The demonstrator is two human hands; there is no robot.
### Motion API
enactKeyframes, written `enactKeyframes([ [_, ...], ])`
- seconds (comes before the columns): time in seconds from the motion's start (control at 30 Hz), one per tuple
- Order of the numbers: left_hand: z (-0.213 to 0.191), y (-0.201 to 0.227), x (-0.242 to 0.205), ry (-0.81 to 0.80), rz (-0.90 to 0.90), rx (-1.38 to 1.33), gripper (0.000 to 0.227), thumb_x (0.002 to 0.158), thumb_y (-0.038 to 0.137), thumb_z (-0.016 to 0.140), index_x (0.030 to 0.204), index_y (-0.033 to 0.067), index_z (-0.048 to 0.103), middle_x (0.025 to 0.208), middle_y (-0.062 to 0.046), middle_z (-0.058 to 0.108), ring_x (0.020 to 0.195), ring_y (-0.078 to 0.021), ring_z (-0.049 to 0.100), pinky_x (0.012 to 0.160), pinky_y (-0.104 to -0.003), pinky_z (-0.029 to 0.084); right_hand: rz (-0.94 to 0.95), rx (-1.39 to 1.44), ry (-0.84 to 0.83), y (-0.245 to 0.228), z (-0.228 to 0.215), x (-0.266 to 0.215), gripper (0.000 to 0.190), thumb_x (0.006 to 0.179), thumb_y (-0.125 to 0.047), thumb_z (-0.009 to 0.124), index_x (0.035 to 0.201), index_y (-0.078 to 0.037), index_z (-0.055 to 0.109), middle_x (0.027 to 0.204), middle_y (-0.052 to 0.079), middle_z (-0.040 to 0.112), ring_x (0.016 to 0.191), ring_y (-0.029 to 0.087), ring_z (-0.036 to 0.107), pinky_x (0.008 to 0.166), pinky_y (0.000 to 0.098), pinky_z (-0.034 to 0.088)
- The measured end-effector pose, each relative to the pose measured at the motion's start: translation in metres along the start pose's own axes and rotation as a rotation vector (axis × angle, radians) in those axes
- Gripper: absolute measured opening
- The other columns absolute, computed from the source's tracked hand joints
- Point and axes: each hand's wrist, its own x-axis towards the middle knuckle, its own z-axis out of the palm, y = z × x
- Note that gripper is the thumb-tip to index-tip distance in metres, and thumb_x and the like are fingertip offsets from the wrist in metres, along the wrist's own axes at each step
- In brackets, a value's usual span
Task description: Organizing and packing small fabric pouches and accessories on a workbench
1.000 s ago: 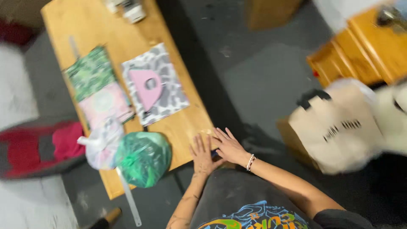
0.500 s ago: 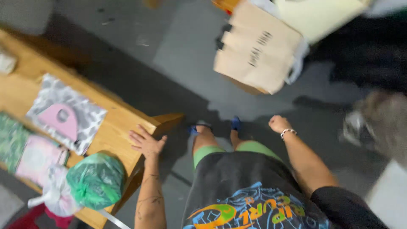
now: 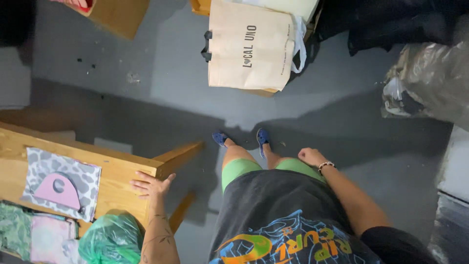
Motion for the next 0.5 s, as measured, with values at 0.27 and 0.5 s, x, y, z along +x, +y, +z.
enactKeyframes([
  [0.27,0.001,-0.006,0.005,-0.035,-0.028,-0.017,0.149,0.058,0.064,0.083,0.159,0.0228,-0.02,0.162,-0.024,-0.022,0.151,-0.0397,-0.022,0.12,-0.071,-0.004,-0.111,0.069,0.222,-0.044,-0.025,0.009,0.029,0.089,-0.037,0.062,0.11,-0.021,0.075,0.099,0.003,0.08,0.107,0.03,0.071,0.092,0.0464,0.056],
  [0.5,0.007,-0.01,0.012,-0.081,-0.063,-0.008,0.151,0.058,0.07,0.081,0.159,0.0229,-0.021,0.162,-0.022,-0.025,0.149,-0.039,-0.026,0.119,-0.071,-0.003,-0.284,-0.053,0.112,-0.049,-0.01,0.02,0.028,0.087,-0.037,0.064,0.109,-0.024,0.076,0.109,0.007,0.078,0.111,0.034,0.069,0.096,0.0473,0.054],
])
